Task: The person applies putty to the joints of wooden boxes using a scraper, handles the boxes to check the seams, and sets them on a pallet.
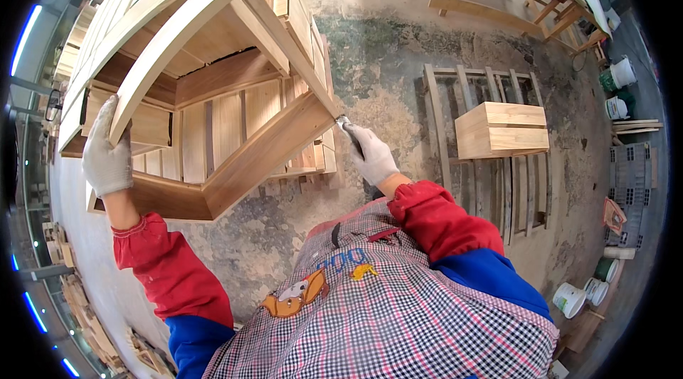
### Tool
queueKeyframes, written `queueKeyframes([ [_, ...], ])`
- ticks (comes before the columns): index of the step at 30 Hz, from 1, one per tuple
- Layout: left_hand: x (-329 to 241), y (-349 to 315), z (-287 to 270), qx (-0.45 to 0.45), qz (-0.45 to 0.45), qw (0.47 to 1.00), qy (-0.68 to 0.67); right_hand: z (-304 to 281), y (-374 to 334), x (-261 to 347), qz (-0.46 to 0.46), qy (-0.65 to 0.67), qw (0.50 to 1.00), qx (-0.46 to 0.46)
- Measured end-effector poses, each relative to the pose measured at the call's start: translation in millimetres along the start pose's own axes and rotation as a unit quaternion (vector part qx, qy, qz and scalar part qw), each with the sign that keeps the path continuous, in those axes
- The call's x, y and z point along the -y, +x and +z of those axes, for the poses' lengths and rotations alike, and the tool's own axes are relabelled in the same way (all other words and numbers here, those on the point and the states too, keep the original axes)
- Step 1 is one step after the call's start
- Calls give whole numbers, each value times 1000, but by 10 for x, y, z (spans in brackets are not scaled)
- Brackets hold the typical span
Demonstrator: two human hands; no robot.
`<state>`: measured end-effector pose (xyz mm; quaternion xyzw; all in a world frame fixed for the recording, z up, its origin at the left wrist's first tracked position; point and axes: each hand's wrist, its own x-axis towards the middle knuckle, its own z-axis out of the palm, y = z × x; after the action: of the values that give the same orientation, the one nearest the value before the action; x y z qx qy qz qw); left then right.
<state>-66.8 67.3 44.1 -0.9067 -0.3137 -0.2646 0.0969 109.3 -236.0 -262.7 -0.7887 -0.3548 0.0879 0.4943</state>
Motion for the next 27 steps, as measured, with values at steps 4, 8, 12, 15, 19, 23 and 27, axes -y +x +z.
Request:
queueKeyframes([
  [4,-50,6,-6,10,-27,1000,3,30,5,-85,-5,7,1000,-5],
  [8,-24,-5,6,-4,-11,1000,2,-4,-27,-67,45,46,998,23],
  [12,11,-8,8,-7,5,1000,3,15,39,-78,-2,30,1000,-2],
  [15,-17,2,8,-3,-11,1000,-6,11,33,-158,-11,25,1000,2],
  [19,-67,-11,-22,13,-31,999,-1,1,25,-95,-5,42,999,-4],
  [23,-28,-6,-1,-1,-11,1000,-1,89,78,-209,-20,35,999,-19],
  [27,-24,-11,4,3,-11,1000,-7,52,25,-279,-11,32,999,-17],
])
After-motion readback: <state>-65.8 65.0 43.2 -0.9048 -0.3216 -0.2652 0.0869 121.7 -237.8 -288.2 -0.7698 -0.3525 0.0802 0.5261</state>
